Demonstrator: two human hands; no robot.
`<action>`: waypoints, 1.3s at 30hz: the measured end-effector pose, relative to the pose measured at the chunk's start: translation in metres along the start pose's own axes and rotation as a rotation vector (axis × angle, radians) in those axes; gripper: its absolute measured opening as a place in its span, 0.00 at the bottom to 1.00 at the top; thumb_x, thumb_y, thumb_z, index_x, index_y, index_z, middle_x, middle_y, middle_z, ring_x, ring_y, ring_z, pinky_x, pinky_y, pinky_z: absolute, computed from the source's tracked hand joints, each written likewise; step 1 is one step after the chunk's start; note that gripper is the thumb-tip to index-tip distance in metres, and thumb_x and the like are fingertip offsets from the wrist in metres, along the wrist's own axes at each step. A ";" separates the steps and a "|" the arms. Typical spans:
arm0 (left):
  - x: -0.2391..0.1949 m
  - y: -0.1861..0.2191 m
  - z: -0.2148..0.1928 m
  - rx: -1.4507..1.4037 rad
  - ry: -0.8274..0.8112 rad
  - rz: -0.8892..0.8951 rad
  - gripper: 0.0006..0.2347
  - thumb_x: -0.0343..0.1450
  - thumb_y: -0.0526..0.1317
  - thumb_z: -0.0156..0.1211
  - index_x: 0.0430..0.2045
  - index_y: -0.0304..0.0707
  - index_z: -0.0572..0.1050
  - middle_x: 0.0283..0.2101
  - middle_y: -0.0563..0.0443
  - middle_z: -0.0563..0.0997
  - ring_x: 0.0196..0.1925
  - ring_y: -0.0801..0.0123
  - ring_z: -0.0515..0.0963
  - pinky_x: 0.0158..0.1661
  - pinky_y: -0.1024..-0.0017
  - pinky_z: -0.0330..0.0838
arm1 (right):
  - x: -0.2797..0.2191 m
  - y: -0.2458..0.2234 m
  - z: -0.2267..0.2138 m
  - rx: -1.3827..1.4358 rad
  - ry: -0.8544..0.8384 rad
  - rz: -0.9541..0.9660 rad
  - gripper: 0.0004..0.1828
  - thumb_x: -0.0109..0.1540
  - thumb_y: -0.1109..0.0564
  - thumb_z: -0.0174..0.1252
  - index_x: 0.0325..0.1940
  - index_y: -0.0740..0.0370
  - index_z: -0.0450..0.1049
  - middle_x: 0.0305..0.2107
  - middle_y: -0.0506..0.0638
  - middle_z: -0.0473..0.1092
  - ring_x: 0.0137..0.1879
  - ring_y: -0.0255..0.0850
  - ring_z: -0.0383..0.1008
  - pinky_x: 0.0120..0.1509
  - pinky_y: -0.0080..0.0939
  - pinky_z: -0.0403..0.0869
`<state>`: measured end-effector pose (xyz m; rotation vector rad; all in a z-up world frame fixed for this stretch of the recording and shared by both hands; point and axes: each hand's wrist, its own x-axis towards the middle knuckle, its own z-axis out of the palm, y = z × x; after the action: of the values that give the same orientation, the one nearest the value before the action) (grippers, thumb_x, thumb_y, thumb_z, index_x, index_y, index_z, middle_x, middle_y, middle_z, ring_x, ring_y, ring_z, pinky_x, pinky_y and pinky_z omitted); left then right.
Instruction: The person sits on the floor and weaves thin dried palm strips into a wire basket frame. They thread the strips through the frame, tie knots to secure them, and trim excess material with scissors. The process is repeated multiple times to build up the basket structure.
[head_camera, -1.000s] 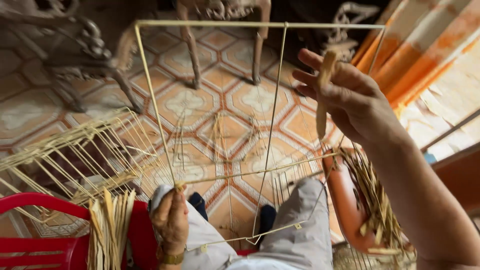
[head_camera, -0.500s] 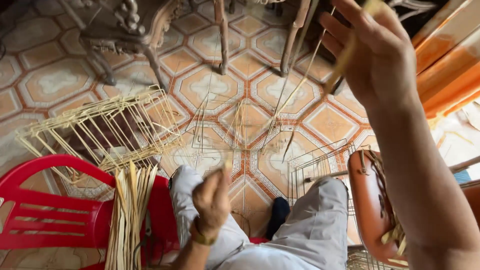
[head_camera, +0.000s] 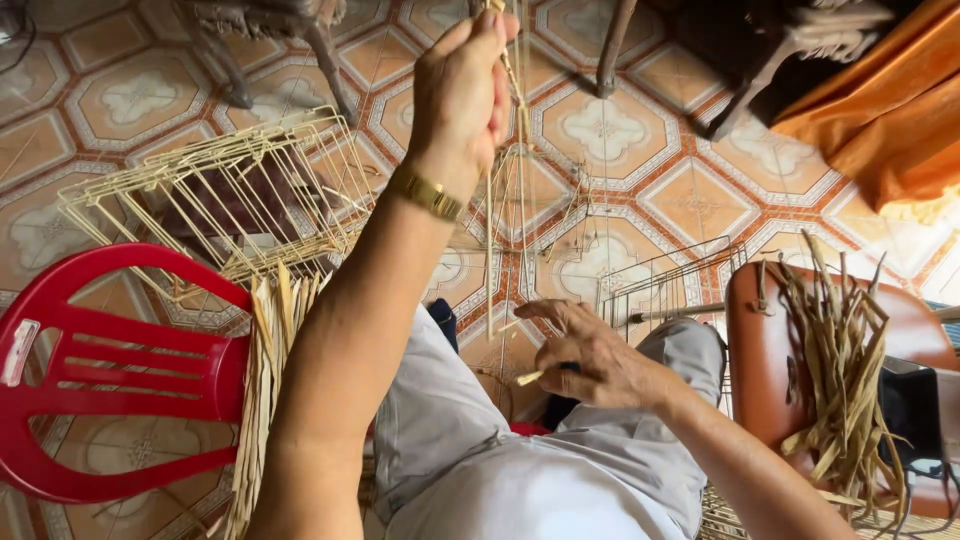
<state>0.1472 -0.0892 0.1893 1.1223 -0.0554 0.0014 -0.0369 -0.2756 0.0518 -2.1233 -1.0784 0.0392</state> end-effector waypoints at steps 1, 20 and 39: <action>0.011 -0.007 0.003 0.003 0.007 -0.004 0.10 0.74 0.42 0.56 0.38 0.34 0.80 0.13 0.60 0.68 0.08 0.81 0.60 0.08 0.78 0.52 | 0.004 -0.003 -0.004 0.008 -0.003 -0.001 0.07 0.58 0.54 0.65 0.34 0.59 0.79 0.64 0.60 0.63 0.71 0.55 0.60 0.74 0.60 0.55; -0.162 -0.219 -0.075 0.381 -0.299 -0.342 0.14 0.74 0.51 0.54 0.38 0.40 0.77 0.29 0.57 0.78 0.29 0.73 0.77 0.30 0.72 0.73 | 0.044 0.179 0.020 1.335 1.088 0.557 0.03 0.64 0.58 0.51 0.36 0.59 0.67 0.26 0.48 0.68 0.29 0.38 0.63 0.38 0.39 0.68; -0.037 -0.186 -0.093 1.194 -0.603 0.562 0.05 0.72 0.36 0.60 0.29 0.43 0.83 0.29 0.54 0.84 0.29 0.69 0.82 0.31 0.68 0.77 | -0.022 0.150 -0.039 0.318 0.410 0.536 0.06 0.55 0.56 0.68 0.35 0.57 0.83 0.65 0.52 0.69 0.72 0.49 0.64 0.71 0.55 0.67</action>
<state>0.1201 -0.0848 -0.0205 2.2268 -1.0158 0.2239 0.0644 -0.3707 -0.0200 -1.9528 -0.2319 0.0254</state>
